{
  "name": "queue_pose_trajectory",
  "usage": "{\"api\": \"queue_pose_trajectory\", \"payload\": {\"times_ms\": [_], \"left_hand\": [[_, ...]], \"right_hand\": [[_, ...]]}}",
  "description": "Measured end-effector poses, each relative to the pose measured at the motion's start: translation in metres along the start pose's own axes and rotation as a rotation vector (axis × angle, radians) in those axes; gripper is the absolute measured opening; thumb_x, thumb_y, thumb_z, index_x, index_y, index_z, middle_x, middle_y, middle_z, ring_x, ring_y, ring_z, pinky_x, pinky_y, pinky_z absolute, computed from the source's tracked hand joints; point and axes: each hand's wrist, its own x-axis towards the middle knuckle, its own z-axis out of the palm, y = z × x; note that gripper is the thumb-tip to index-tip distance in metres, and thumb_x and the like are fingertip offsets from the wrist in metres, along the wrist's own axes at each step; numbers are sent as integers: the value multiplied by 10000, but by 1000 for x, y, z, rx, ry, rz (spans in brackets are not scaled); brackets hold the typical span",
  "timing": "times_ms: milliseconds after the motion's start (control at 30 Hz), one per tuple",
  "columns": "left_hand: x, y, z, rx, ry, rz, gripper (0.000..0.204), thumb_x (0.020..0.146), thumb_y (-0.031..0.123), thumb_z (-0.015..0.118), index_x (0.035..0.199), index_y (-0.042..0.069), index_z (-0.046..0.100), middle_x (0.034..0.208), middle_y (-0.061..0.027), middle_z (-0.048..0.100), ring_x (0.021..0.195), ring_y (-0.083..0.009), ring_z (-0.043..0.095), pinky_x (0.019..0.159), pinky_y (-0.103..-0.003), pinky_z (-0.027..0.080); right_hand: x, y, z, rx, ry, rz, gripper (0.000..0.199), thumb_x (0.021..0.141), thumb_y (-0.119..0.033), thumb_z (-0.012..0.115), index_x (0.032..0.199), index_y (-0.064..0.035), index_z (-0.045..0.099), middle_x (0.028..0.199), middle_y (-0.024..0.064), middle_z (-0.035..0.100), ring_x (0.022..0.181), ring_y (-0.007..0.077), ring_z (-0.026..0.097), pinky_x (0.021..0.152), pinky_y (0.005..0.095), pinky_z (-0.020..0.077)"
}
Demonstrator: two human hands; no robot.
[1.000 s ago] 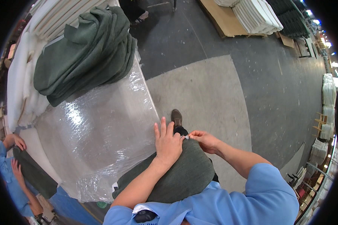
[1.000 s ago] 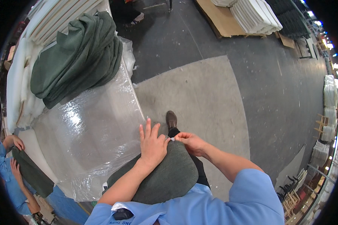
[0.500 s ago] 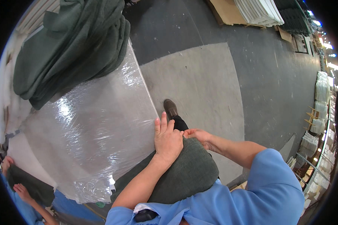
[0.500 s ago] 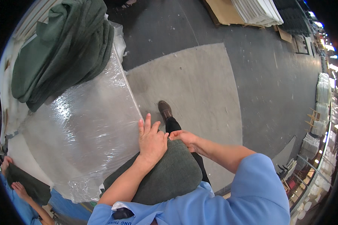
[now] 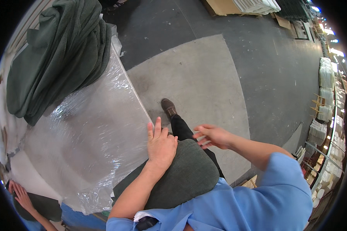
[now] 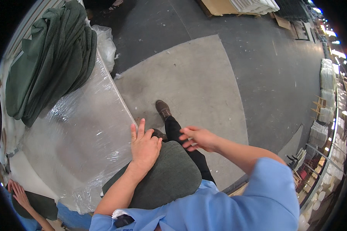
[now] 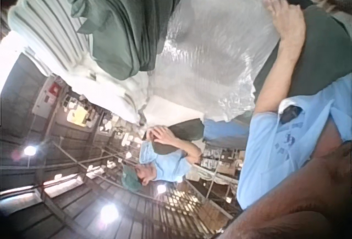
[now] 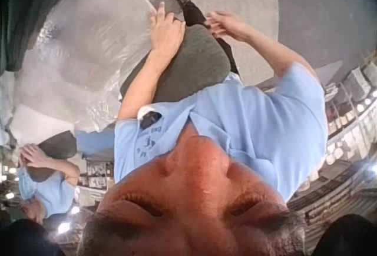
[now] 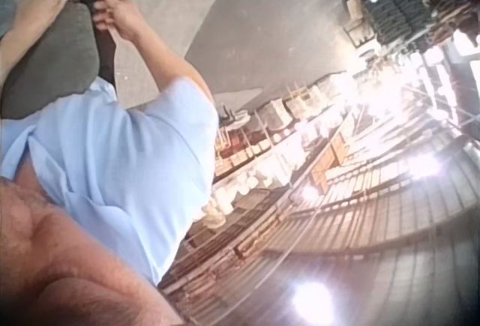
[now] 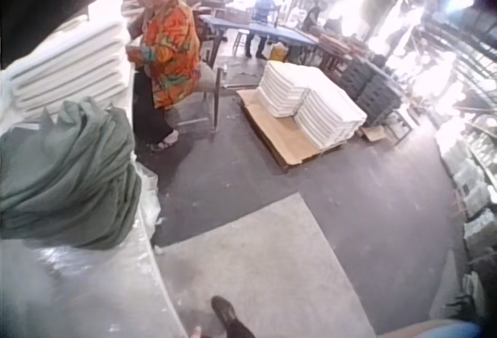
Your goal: The person folds green fabric cushions around white foam inserts on a plastic-covered table. They repeatedly wrap the fabric, tuck edges, and place the finished cushions onto a nearby cardboard sheet.
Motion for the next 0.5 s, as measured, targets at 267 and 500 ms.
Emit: {"api": "queue_pose_trajectory", "payload": {"times_ms": [267, 500], "left_hand": [[-1, -1, 1, -24, -27, 24, 341, 1007, 339, 659, 955, 50, 832, 1439, -67, 644, 1587, -333, 286, 1320, -600, 50], [-3, -8, 20, 98, 40, 95, 245, 959, 252, 647, 1037, 79, 802, 1639, -139, 471, 1621, -376, 229, 1311, -613, 86]], "right_hand": [[-74, 0, 82, -754, 183, -43, 753, 1078, -491, 544, 1435, 163, 437, 1321, 343, 649, 1256, 408, 653, 1022, 480, 522], [-11, -30, 80, -754, 118, 40, 602, 1049, -425, 580, 1208, 146, 680, 1194, 280, 718, 1125, 371, 709, 936, 468, 555]]}}
